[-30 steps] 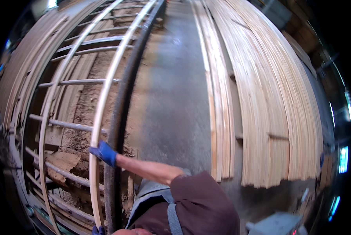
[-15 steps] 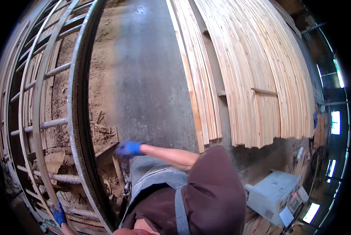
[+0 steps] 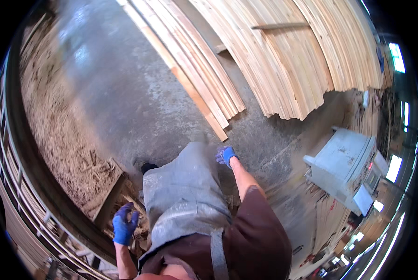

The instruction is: The person arranges several long, thin wooden planks side-by-side on a metal rack. They then use a paint roller to apply a white substance to the surface of the planks.

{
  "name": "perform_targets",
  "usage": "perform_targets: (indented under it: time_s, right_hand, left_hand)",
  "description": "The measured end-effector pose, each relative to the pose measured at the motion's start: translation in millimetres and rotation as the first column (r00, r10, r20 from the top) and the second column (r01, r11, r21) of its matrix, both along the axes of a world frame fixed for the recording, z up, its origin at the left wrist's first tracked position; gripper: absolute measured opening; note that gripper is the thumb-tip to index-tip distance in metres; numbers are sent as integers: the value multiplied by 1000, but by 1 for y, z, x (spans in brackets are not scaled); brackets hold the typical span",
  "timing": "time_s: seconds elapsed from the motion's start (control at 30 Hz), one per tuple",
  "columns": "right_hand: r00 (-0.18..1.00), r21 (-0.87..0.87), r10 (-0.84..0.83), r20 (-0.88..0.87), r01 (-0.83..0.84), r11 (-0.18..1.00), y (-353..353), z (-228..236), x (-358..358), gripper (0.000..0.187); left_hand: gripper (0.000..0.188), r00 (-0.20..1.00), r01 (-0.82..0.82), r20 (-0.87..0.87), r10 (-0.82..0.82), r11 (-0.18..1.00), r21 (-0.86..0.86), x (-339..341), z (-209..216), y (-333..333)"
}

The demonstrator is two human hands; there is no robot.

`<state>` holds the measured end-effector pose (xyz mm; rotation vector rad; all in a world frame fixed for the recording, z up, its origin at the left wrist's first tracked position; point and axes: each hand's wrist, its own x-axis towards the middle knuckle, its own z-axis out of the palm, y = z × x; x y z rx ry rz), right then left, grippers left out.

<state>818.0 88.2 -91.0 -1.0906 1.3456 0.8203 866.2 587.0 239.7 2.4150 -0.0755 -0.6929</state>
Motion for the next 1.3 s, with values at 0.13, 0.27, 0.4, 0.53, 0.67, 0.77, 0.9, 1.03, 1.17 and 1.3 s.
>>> perform_targets:
  time_s: [0.13, 0.27, 0.4, 0.53, 0.67, 0.77, 0.9, 1.03, 1.17, 1.3]
  right_hand:
    - [973, 153, -207, -101, 221, 963, -80, -93, 0, 22]
    - [792, -519, 611, -9, -526, 674, -152, -254, 18, 31]
    - [713, -697, 695, -94, -545, 466, -209, -316, 183, 73]
    - [642, -754, 704, -303, -614, 235, -302, -386, 243, 93]
    - [540, -700, 728, -422, -705, 117, -256, -378, 273, 71]
    - [482, -693, 779, -400, -715, 87, -264, -335, 264, 63]
    - [498, -761, 824, -271, -635, 133, -258, -201, 252, 72]
    - [521, -745, 853, -24, -579, 332, -236, -24, 245, 94]
    - [670, -194, 524, 527, -505, 841, -150, 151, 240, 66]
    - [671, 246, 105, 734, -407, 879, -53, 226, 218, 56]
  left_hand:
    - [37, 991, 117, -59, -121, 991, -69, 67, -100, -114]
    - [46, 909, 413, -67, -411, 911, 14, 163, -231, -213]
    - [50, 821, 565, 34, -570, 820, 89, 214, -310, -266]
    - [42, 783, 618, 105, -613, 786, -19, 273, -353, -293]
    - [37, 763, 635, 168, -625, 773, -9, 280, -355, -297]
    - [35, 724, 680, 204, -659, 731, -50, 282, -351, -305]
    - [30, 731, 682, 97, -676, 730, -54, 274, -323, -306]
    - [37, 785, 619, -49, -618, 785, 4, 235, -326, -285]
    - [51, 955, 166, -181, -234, 930, -327, 210, -271, -298]
    - [68, 573, -767, -820, -10, 346, -540, 273, -180, -317]
